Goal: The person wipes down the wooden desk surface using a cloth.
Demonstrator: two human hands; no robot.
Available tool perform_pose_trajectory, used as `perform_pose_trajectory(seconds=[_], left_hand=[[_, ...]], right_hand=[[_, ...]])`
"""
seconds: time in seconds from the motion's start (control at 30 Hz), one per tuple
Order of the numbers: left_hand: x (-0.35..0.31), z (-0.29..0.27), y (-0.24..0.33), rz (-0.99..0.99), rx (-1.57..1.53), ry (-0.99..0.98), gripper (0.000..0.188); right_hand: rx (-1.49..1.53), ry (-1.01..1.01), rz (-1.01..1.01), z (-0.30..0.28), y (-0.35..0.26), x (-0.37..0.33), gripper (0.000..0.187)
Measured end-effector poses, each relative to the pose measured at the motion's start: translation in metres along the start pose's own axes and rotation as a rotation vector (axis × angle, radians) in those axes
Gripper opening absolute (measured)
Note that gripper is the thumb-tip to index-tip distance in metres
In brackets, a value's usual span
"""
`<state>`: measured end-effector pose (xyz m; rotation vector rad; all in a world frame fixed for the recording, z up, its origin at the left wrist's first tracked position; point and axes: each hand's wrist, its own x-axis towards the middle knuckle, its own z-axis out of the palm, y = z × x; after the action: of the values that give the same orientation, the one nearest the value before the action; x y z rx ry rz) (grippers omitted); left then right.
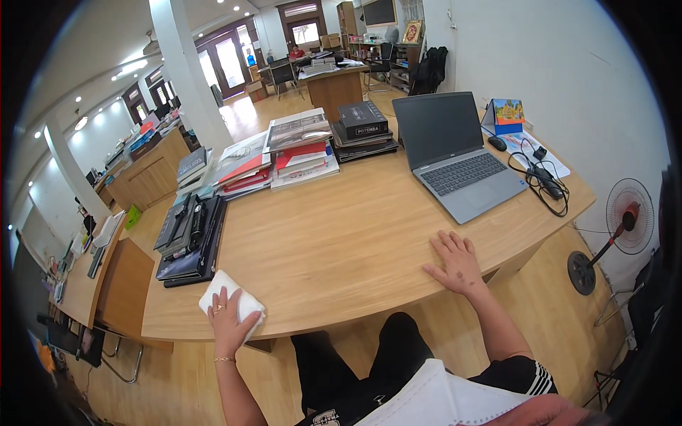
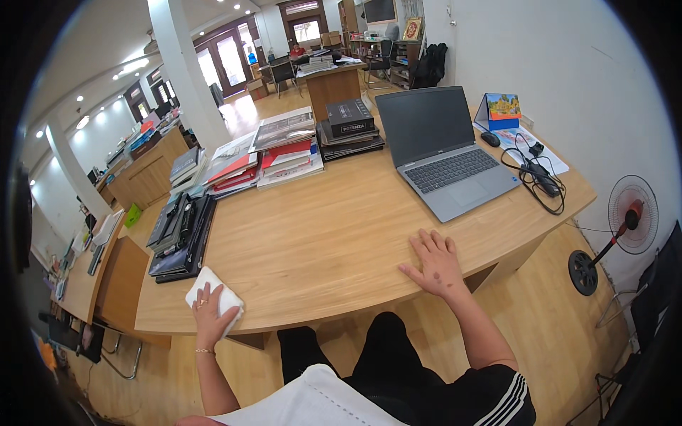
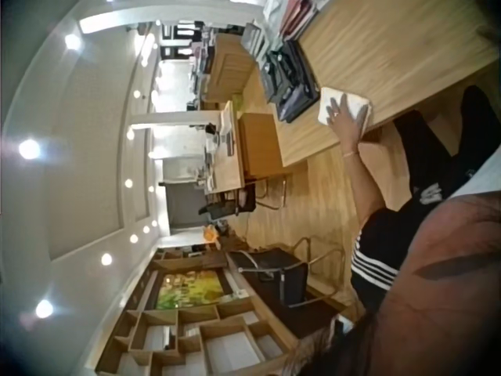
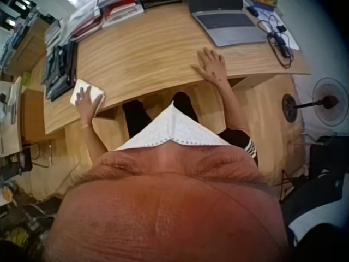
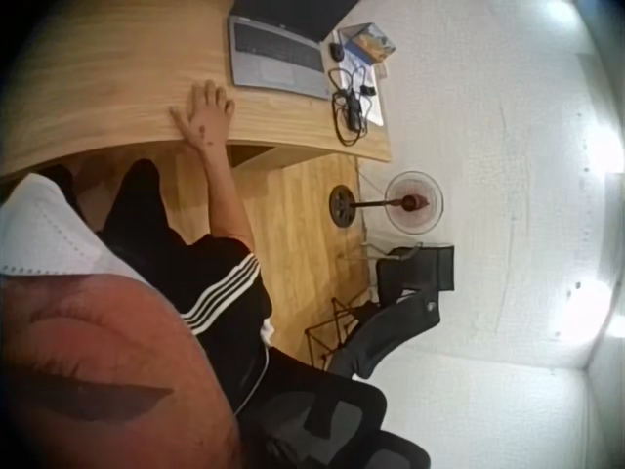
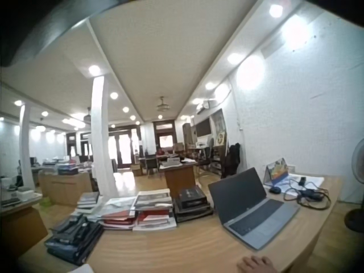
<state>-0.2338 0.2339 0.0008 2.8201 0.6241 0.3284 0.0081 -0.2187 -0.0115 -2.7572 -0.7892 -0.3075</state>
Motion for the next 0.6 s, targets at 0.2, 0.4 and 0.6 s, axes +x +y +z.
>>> perform_pose_trajectory(seconds=[0.2,0.4,0.6], left_hand=[[0.018,0.02,0.069,-0.032,0.075,-0.007,0.08],[0.026,0.066,0.21,0.369,0.004,-0.102,0.081],[0.023,0.089,0.268,0.49,-0.089,-0.1,0.078]], right_hand=[[-0.008,0.013,0.01,0.001,0.002,-0.002,0.072],[-0.007,0.031,-0.001,0.004,0.004,-0.002,0.07],[-0.003,0.046,-0.026,0.003,0.004,-0.003,0.068]])
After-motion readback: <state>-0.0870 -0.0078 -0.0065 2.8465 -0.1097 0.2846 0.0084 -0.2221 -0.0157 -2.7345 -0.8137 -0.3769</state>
